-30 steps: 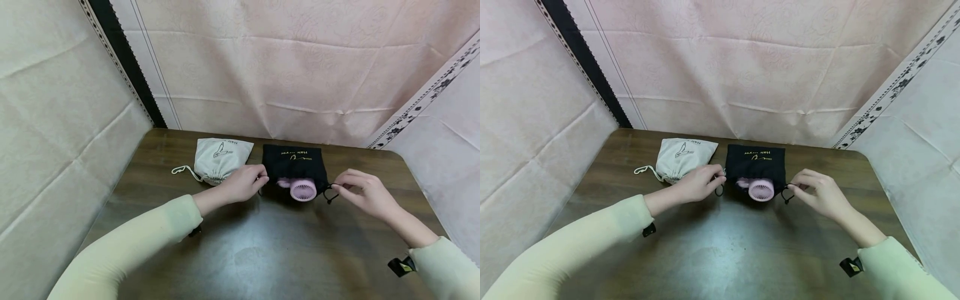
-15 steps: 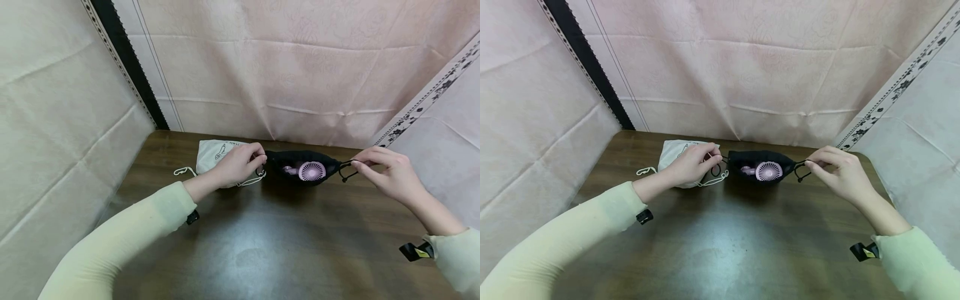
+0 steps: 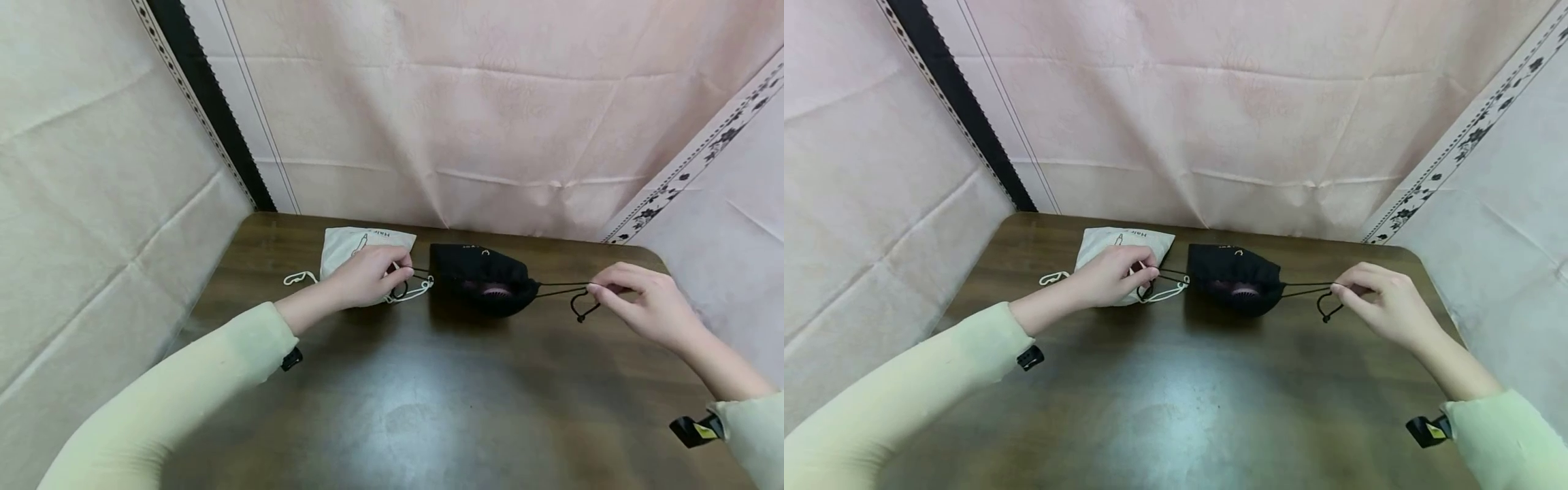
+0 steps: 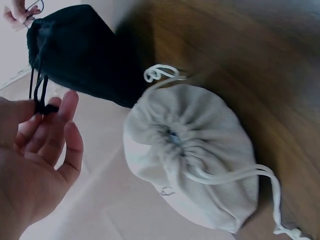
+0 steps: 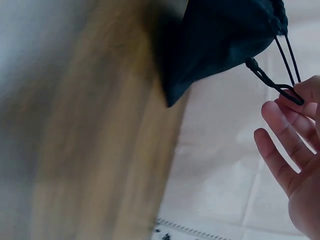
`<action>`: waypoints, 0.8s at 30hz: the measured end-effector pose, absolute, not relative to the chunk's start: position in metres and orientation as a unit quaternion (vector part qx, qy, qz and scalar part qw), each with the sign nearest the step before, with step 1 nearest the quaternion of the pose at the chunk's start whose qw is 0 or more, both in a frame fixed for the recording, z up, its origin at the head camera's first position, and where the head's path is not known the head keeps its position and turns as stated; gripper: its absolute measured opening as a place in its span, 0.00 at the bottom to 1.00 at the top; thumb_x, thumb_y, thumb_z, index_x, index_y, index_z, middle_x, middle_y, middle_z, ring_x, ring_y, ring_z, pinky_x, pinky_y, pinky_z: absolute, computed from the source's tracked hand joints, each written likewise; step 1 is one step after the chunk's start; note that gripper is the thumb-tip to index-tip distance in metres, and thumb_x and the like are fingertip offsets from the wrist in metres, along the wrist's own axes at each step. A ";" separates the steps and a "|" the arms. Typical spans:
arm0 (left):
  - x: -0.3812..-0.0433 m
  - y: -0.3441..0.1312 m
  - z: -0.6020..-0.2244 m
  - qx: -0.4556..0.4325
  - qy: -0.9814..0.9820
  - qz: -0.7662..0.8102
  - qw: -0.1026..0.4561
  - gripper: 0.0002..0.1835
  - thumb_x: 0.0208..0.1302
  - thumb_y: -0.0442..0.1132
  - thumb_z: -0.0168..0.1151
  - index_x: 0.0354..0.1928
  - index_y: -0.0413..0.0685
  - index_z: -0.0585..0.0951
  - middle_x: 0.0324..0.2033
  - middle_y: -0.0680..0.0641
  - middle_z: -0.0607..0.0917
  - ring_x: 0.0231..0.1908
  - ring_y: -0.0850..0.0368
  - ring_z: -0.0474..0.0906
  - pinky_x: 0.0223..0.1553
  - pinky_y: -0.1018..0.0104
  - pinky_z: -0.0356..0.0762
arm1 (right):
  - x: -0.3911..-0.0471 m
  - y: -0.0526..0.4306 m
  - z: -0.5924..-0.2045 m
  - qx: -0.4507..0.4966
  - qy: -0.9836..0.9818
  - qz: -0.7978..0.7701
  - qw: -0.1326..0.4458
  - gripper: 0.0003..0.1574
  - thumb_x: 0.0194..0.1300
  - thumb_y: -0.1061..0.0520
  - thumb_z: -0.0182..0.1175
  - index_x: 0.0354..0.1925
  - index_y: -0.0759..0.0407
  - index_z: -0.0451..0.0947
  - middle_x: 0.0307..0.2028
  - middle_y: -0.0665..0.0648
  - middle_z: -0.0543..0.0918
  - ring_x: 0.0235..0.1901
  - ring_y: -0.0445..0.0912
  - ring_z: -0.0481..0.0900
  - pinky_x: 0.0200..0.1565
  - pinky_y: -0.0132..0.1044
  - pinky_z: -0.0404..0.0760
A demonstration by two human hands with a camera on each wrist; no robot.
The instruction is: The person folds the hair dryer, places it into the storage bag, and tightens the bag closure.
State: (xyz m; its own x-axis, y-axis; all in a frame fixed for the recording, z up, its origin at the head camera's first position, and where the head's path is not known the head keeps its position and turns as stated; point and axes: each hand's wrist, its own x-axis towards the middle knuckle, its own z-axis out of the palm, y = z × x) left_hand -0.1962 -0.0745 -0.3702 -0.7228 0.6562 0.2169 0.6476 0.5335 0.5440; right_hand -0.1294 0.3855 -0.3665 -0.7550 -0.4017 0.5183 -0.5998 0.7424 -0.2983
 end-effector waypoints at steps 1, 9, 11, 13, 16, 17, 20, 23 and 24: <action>-0.196 -0.077 -0.372 0.380 0.874 0.302 0.009 0.06 0.78 0.38 0.62 0.38 0.49 0.83 0.31 0.55 0.85 0.37 0.58 0.81 0.48 0.56 0.80 | -0.129 0.388 -0.370 0.275 -0.909 0.230 0.211 0.20 0.53 0.75 0.75 0.36 0.51 0.89 0.34 0.44 0.87 0.36 0.22 0.77 0.40 0.15 0.76; -0.194 -0.097 -0.384 0.412 0.872 0.262 0.026 0.10 0.77 0.37 0.64 0.33 0.52 0.80 0.24 0.59 0.80 0.32 0.60 0.77 0.44 0.57 0.78 | -0.122 0.412 -0.393 0.260 -0.919 0.219 0.197 0.19 0.55 0.74 0.73 0.34 0.49 0.88 0.31 0.42 0.85 0.34 0.22 0.76 0.39 0.14 0.74; -0.193 -0.103 -0.385 0.404 0.879 0.250 0.035 0.10 0.77 0.38 0.64 0.32 0.53 0.79 0.23 0.59 0.80 0.31 0.61 0.78 0.42 0.58 0.78 | -0.122 0.418 -0.397 0.258 -0.922 0.208 0.200 0.19 0.55 0.73 0.73 0.34 0.49 0.88 0.31 0.42 0.85 0.35 0.21 0.75 0.39 0.14 0.74; -0.192 -0.109 -0.386 0.394 0.888 0.233 0.040 0.11 0.76 0.39 0.65 0.32 0.54 0.79 0.24 0.60 0.80 0.31 0.61 0.78 0.40 0.59 0.78 | -0.123 0.425 -0.400 0.254 -0.925 0.198 0.199 0.18 0.56 0.73 0.73 0.34 0.49 0.88 0.32 0.42 0.85 0.35 0.20 0.75 0.40 0.14 0.74; -0.190 -0.117 -0.387 0.387 0.896 0.212 0.042 0.11 0.76 0.39 0.65 0.31 0.55 0.79 0.25 0.59 0.80 0.31 0.61 0.77 0.35 0.59 0.77 | -0.124 0.433 -0.405 0.242 -0.932 0.185 0.196 0.17 0.57 0.71 0.73 0.35 0.49 0.88 0.32 0.42 0.85 0.35 0.19 0.75 0.39 0.14 0.73; -0.189 -0.119 -0.387 0.387 0.897 0.208 0.040 0.11 0.76 0.39 0.65 0.31 0.55 0.79 0.25 0.59 0.79 0.31 0.60 0.76 0.35 0.59 0.77 | -0.124 0.435 -0.406 0.239 -0.934 0.182 0.194 0.16 0.57 0.71 0.73 0.35 0.50 0.88 0.31 0.42 0.85 0.35 0.19 0.75 0.39 0.14 0.73; -0.187 -0.124 -0.387 0.390 0.897 0.205 0.034 0.11 0.76 0.38 0.66 0.31 0.54 0.79 0.25 0.58 0.77 0.30 0.59 0.74 0.33 0.59 0.75 | -0.126 0.440 -0.408 0.230 -0.938 0.178 0.190 0.15 0.59 0.71 0.73 0.35 0.50 0.89 0.32 0.43 0.86 0.34 0.19 0.75 0.38 0.16 0.73; -0.186 -0.127 -0.389 0.390 0.896 0.209 0.030 0.11 0.75 0.38 0.66 0.32 0.54 0.80 0.25 0.58 0.77 0.29 0.60 0.74 0.33 0.59 0.75 | -0.129 0.441 -0.409 0.224 -0.940 0.180 0.185 0.14 0.60 0.71 0.72 0.36 0.51 0.89 0.32 0.44 0.86 0.33 0.21 0.75 0.36 0.18 0.74; -0.187 -0.127 -0.390 0.389 0.896 0.212 0.029 0.10 0.75 0.38 0.66 0.32 0.54 0.80 0.25 0.59 0.77 0.29 0.60 0.74 0.33 0.59 0.76 | -0.130 0.441 -0.409 0.220 -0.941 0.181 0.183 0.14 0.61 0.70 0.71 0.36 0.51 0.89 0.32 0.44 0.86 0.33 0.22 0.75 0.35 0.19 0.73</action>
State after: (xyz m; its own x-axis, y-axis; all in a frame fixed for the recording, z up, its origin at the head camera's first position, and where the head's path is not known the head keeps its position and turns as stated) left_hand -0.1866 -0.1269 -0.3897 -0.6964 0.7088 0.1123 0.6842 0.6085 0.4020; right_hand -0.1305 0.4411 -0.4089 -0.8361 -0.3483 0.4237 -0.4809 0.8371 -0.2609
